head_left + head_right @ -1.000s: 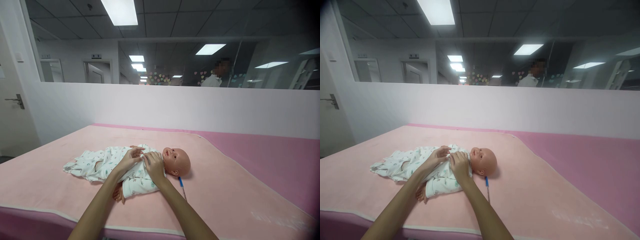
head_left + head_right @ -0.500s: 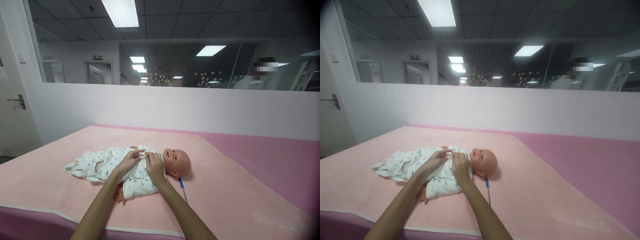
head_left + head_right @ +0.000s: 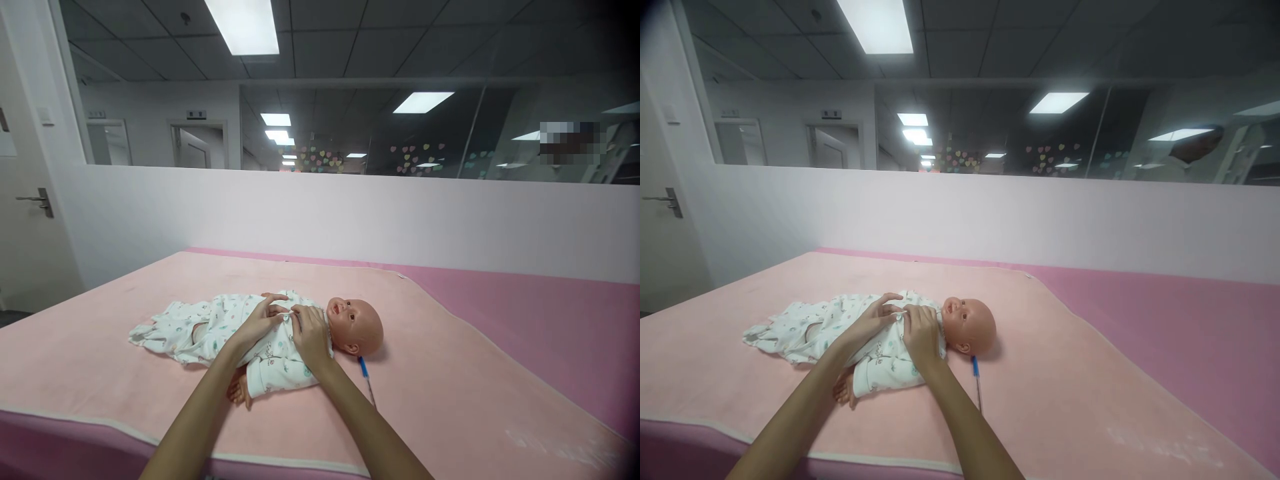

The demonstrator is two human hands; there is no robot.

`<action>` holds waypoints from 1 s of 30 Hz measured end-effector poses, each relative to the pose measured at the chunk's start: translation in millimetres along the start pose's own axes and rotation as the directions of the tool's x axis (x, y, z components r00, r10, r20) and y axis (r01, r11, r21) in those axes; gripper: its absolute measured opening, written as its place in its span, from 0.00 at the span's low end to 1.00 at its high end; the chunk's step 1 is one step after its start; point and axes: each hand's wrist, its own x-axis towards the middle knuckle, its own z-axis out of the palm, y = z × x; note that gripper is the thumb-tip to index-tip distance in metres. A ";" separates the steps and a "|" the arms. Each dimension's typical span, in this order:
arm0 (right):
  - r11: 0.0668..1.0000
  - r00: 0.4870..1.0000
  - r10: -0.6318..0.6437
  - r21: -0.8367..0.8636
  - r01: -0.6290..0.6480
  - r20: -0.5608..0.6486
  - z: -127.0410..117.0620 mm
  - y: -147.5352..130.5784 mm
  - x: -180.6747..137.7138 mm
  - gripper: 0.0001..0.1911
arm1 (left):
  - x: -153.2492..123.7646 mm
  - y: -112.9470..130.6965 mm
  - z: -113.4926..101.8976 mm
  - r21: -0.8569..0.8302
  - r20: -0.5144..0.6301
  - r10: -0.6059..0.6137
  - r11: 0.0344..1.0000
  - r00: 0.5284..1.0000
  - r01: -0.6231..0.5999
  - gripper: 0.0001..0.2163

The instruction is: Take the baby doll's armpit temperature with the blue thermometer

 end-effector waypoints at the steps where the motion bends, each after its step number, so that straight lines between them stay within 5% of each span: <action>1: 1.000 1.000 0.008 0.010 -0.008 -0.003 -1.3 -0.8 0.4 0.06 | -1.0 0.7 0.2 -0.005 -0.005 -0.009 1.000 1.000 0.009 0.20; 9: 0.995 0.993 -0.023 0.103 0.012 0.112 -7.6 -5.5 2.1 0.10 | -1.3 2.3 -0.6 -0.038 0.016 -0.020 0.999 1.000 0.021 0.20; 17: 0.988 0.993 -0.074 0.145 0.060 0.096 -4.9 -3.7 1.5 0.11 | 2.0 0.7 0.3 -0.067 0.030 -0.009 0.998 1.000 0.011 0.17; 30: 0.988 0.993 -0.086 0.131 0.075 0.081 -2.6 -1.5 1.4 0.13 | 5.9 -5.4 0.5 0.005 -0.110 0.023 1.000 0.994 -0.023 0.17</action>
